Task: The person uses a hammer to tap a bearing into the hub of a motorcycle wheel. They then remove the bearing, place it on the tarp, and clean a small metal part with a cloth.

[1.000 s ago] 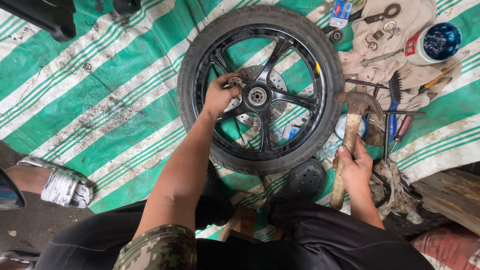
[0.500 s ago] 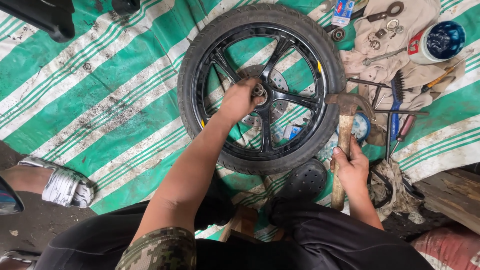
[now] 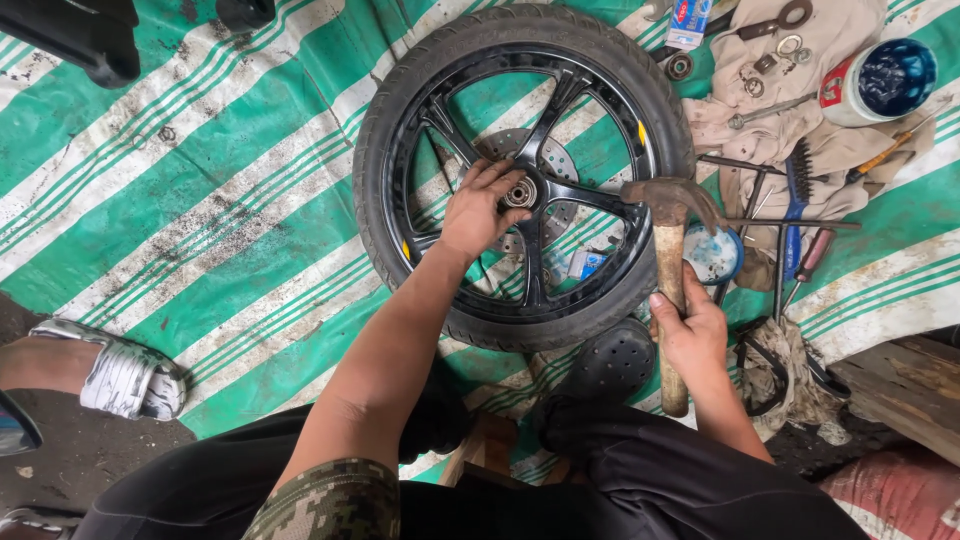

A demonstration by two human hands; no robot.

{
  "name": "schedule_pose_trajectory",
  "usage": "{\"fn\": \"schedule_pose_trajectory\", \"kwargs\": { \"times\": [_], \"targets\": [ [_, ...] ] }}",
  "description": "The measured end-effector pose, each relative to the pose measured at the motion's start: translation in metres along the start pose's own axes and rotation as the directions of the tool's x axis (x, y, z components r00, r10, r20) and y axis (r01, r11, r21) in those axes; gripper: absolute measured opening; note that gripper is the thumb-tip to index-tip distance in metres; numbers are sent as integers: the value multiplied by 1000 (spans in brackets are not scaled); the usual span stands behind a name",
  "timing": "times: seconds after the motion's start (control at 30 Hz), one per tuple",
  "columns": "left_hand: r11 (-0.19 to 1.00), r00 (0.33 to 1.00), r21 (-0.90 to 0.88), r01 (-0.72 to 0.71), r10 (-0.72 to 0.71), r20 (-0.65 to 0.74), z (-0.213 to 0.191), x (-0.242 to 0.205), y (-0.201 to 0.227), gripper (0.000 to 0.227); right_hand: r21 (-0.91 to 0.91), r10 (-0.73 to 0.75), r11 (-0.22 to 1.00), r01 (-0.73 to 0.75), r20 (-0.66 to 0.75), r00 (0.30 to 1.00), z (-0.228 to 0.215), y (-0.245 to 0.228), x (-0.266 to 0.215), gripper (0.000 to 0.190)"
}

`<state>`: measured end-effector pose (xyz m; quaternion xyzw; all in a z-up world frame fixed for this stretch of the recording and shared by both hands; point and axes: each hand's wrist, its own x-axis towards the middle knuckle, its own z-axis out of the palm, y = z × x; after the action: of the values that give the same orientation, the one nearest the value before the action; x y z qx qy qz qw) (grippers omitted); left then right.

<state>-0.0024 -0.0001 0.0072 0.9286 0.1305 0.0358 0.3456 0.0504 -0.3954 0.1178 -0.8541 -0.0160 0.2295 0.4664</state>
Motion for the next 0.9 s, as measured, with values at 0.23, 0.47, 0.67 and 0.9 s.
{"fn": "schedule_pose_trajectory", "kwargs": {
  "times": [0.23,0.47,0.67,0.9],
  "targets": [
    [989,993,94,-118,118,5,7,25,-2,54,-154,-4,988,7,17,1000,15,4,-1,67],
    [937,934,298,-185,73,350,-3,46,26,63,-232,25,973,-10,61,998,18,-18,-7,63],
    [979,956,139,-150,108,271,-9,37,15,70,-316,-2,948,31,90,996,25,-41,-1,66],
    [959,991,-253,-130,114,-77,11,17,-17,78,-388,-184,887,251,203,962,53,-61,16,65]
  ]
}}
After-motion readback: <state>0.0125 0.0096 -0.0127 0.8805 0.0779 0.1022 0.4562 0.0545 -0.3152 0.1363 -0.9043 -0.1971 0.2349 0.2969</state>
